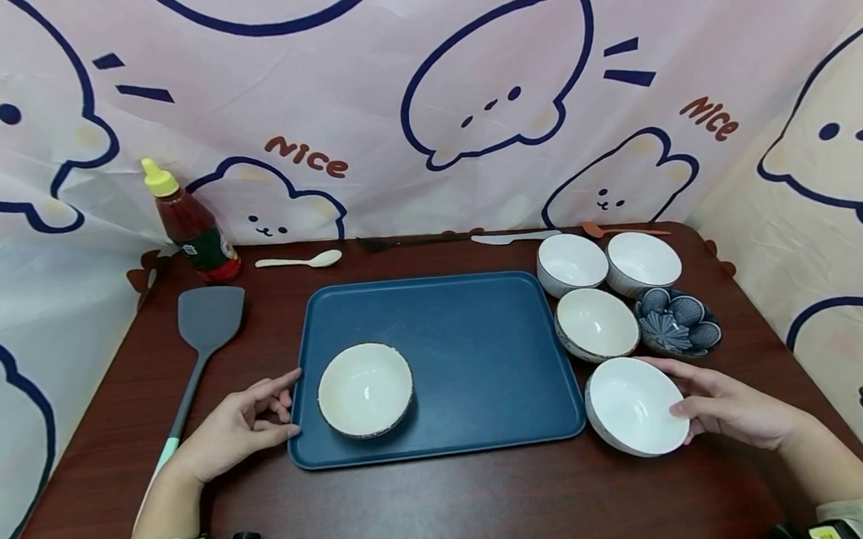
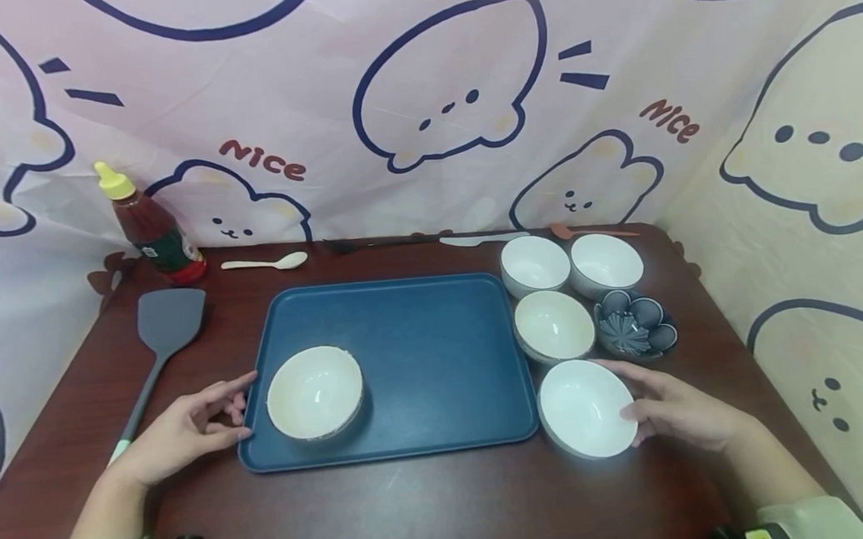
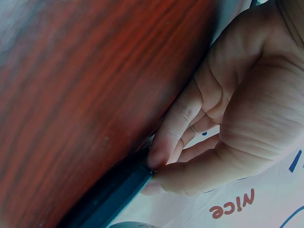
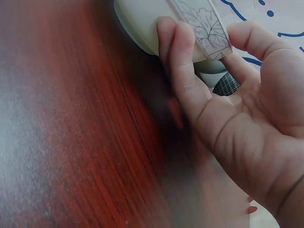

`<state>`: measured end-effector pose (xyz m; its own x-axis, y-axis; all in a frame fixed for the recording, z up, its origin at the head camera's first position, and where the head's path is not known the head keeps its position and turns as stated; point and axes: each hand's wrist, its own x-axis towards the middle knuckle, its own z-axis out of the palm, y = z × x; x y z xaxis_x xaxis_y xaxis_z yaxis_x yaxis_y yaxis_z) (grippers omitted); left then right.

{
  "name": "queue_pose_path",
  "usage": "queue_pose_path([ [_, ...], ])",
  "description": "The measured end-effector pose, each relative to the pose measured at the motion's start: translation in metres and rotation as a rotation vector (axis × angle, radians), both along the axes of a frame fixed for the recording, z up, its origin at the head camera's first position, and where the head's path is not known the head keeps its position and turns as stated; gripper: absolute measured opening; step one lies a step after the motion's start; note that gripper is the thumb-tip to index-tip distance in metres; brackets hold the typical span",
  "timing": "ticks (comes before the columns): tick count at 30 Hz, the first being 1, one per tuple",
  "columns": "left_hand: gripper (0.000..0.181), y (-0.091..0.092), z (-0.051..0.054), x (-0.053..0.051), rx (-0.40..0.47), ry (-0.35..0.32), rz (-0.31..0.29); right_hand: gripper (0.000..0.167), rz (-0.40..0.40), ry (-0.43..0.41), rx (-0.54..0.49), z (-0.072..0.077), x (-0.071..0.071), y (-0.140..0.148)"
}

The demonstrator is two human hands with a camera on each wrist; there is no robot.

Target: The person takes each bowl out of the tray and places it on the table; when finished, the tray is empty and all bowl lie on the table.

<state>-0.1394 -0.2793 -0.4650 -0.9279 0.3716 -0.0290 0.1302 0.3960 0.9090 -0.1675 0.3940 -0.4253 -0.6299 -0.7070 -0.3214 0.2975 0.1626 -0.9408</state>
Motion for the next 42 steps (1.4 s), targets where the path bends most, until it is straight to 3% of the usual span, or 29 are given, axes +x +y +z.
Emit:
queue_pose_path([
  [6, 0.072, 0.0, 0.0, 0.002, 0.01, 0.001, -0.001, 0.062, 0.001, -0.016, -0.036, 0.0, 0.002, 0.002],
  [22, 0.072, 0.0, -0.004, 0.001, 0.028, 0.018, -0.016, 0.061, -0.085, 0.136, 0.128, 0.014, 0.009, 0.014],
  [27, 0.072, -0.002, -0.003, 0.001, 0.034, 0.029, -0.02, 0.059, -0.087, 0.182, 0.087, 0.017, 0.006, 0.016],
  [32, 0.071, -0.001, -0.002, 0.002, 0.041, 0.042, -0.023, 0.057, -0.139, 0.21, 0.054, 0.021, 0.003, 0.013],
  [42, 0.07, 0.002, 0.0, 0.001, 0.044, 0.036, -0.016, 0.055, -0.168, 0.262, 0.086, 0.031, 0.003, 0.002],
])
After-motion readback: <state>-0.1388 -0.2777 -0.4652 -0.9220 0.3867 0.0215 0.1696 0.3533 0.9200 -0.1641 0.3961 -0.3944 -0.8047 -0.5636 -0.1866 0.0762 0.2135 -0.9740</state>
